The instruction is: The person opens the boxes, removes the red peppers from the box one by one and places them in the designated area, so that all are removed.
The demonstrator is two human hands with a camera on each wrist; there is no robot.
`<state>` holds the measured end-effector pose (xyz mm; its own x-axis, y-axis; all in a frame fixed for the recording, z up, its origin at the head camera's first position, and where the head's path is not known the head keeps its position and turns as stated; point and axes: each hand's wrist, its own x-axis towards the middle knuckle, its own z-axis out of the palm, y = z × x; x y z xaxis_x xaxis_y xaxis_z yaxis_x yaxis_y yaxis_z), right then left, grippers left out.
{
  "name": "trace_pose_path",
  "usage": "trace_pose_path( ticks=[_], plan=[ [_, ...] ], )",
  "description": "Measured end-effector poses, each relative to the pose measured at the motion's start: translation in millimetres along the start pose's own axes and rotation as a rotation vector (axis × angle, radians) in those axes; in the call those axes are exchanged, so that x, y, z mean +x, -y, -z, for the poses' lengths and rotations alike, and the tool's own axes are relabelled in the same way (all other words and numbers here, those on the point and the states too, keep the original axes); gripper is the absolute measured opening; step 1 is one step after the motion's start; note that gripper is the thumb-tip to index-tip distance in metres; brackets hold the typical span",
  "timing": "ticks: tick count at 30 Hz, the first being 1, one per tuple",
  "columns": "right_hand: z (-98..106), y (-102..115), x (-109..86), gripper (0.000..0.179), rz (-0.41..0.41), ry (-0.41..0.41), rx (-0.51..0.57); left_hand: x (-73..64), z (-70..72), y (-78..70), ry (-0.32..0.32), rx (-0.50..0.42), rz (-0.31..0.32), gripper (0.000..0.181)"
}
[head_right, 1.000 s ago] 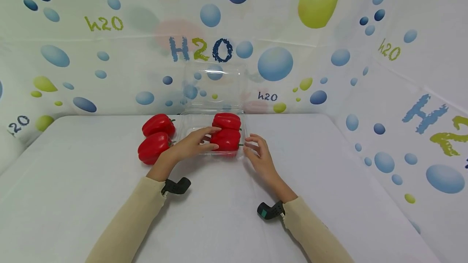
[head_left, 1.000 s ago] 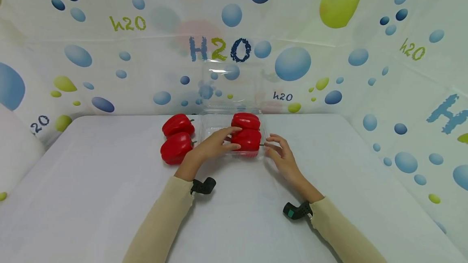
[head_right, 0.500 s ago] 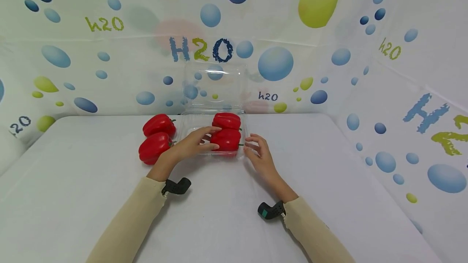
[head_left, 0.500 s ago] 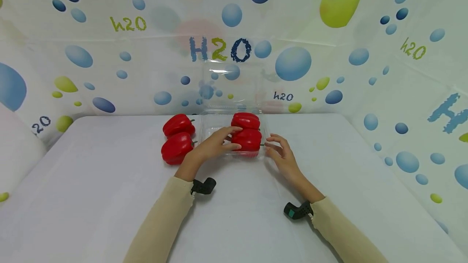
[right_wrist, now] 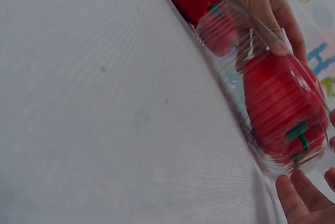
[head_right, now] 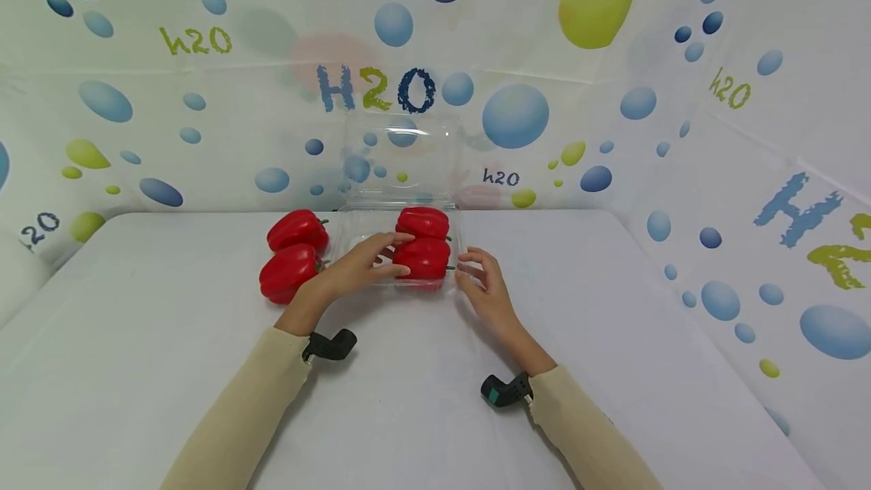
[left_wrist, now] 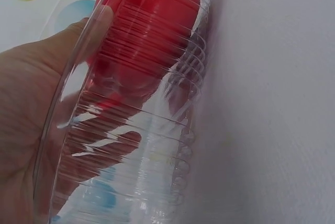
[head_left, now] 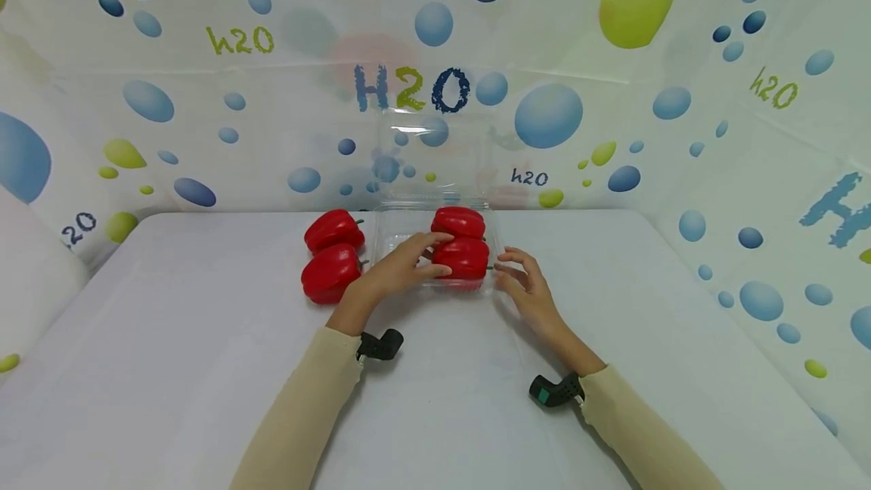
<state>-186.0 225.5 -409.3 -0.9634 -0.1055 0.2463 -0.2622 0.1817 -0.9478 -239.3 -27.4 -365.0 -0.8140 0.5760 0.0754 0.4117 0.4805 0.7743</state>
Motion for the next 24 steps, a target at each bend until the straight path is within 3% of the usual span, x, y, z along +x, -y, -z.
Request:
trace_pose_path(
  ticks=[24],
  plan=[
    [-1.9,0.3,0.5,0.034,0.017,-0.002,0.011,-0.8,0.1,3.8,-0.041,0.001,-0.069,0.068]
  ],
)
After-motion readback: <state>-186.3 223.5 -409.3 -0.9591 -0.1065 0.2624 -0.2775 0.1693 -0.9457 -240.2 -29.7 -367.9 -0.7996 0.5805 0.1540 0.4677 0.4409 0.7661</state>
